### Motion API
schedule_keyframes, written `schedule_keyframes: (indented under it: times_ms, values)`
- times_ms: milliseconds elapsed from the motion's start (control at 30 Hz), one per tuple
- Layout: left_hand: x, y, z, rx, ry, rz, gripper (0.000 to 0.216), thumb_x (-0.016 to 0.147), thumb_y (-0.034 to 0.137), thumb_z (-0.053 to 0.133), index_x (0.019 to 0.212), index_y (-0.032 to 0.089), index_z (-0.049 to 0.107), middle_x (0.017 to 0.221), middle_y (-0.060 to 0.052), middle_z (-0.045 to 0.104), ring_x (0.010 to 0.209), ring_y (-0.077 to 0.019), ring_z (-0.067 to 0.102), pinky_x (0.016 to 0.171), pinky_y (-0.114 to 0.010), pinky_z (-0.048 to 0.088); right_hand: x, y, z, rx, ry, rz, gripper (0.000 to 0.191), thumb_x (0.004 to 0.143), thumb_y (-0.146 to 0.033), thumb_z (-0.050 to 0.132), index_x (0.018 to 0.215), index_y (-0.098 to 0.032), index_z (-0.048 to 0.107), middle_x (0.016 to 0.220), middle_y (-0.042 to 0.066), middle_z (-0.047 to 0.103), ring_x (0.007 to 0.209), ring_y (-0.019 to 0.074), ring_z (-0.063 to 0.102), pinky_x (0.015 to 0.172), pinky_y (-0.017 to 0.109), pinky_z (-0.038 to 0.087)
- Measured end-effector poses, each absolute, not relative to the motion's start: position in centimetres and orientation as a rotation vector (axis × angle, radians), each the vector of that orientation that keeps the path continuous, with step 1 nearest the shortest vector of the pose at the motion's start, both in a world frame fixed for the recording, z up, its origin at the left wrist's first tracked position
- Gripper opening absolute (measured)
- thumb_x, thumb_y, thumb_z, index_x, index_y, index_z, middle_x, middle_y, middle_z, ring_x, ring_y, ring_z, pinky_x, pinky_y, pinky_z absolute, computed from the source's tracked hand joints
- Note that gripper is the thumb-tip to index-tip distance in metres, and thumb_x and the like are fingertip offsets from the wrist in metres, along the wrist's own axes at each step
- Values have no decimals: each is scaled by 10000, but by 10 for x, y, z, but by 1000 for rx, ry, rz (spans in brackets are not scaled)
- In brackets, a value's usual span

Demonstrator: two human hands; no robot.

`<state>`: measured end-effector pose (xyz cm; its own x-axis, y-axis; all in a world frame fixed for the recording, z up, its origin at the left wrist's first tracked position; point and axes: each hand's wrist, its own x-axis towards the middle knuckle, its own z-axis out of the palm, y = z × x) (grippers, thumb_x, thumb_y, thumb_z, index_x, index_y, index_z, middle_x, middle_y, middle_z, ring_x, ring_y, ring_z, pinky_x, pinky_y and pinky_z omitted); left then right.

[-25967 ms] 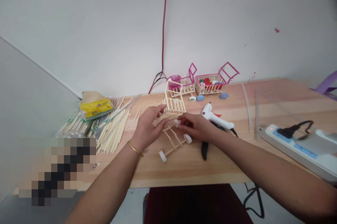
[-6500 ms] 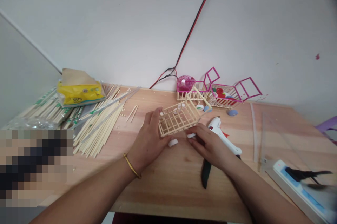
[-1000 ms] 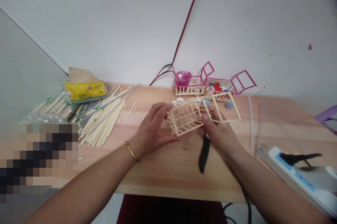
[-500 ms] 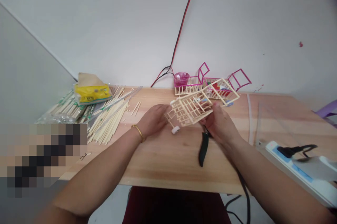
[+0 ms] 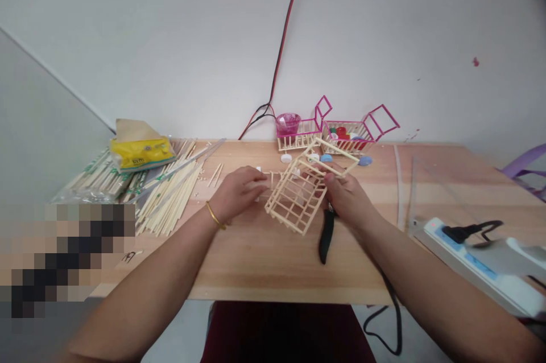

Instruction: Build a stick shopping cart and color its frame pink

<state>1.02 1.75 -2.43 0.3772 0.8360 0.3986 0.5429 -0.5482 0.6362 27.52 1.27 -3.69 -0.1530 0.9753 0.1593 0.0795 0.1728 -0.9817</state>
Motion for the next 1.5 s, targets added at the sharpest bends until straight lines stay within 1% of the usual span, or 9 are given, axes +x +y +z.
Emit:
schedule_keyframes:
  times_ms: [100,267,433,533,700,800,900,1100,1500]
  values:
    - [8,8,-9,1913,1182,1195,240,885,388,590,951,176,681,937,-75,712,838,-177,646,742,-304,518,271,10,-30,-1055,-1501,1127,476,814,-665,601,1030,-243,634,861,21,673,641,152,599,581,288,526]
    - [19,-4,-4,1813,1028,847,363,767,374,723,1045,164,624,906,-33,685,566,-76,522,525,-219,420,264,12,-27,-1065,-1533,1053,485,780,-677,634,977,-234,648,939,36,659,641,141,572,597,289,521]
    - [26,-4,-15,1692,1074,781,300,765,359,728,861,184,504,590,75,522,468,-65,456,450,-178,338,262,15,-31,-1032,-1554,1073,508,770,-668,656,1025,-229,643,880,27,621,671,151,574,640,305,517]
    - [25,-2,-17,1599,1114,875,293,794,388,703,867,193,497,589,73,522,454,-71,473,433,-179,346,264,16,-34,-899,-1637,1063,629,749,-679,675,1201,-256,565,965,43,622,800,188,607,737,346,528]
    - [27,1,-16,1498,1175,991,302,777,404,712,846,183,517,675,45,558,460,-71,495,419,-191,394,270,12,-38,-896,-2000,766,905,644,-558,829,1400,-272,422,1309,117,528,1082,276,564,950,462,468]
    - [30,1,-16,1441,1200,1005,324,746,408,735,829,177,523,696,37,563,477,-76,505,423,-203,437,270,9,-37,-938,-2084,725,1171,561,-519,888,1514,-277,250,1437,145,435,1225,336,505,1033,516,418]
    - [33,0,-16,1380,1208,1008,339,734,418,747,831,174,533,711,23,588,514,-89,535,444,-209,466,269,6,-35,-981,-2104,730,1286,552,-492,899,1558,-278,127,1488,155,389,1279,361,469,1073,543,388]
    - [34,0,-14,1345,1217,966,415,725,493,758,867,158,560,719,1,625,495,-94,555,439,-217,466,267,8,-35,-952,-2108,747,1209,595,-443,890,1552,-293,167,1486,145,396,1253,348,495,1078,543,401]
    - [30,1,-11,1302,1194,899,537,742,563,732,1023,128,594,570,43,558,403,-73,473,359,-180,375,263,11,-41,-965,-2017,871,1145,616,-384,884,1538,-324,208,1478,123,419,1229,335,529,1044,555,450]
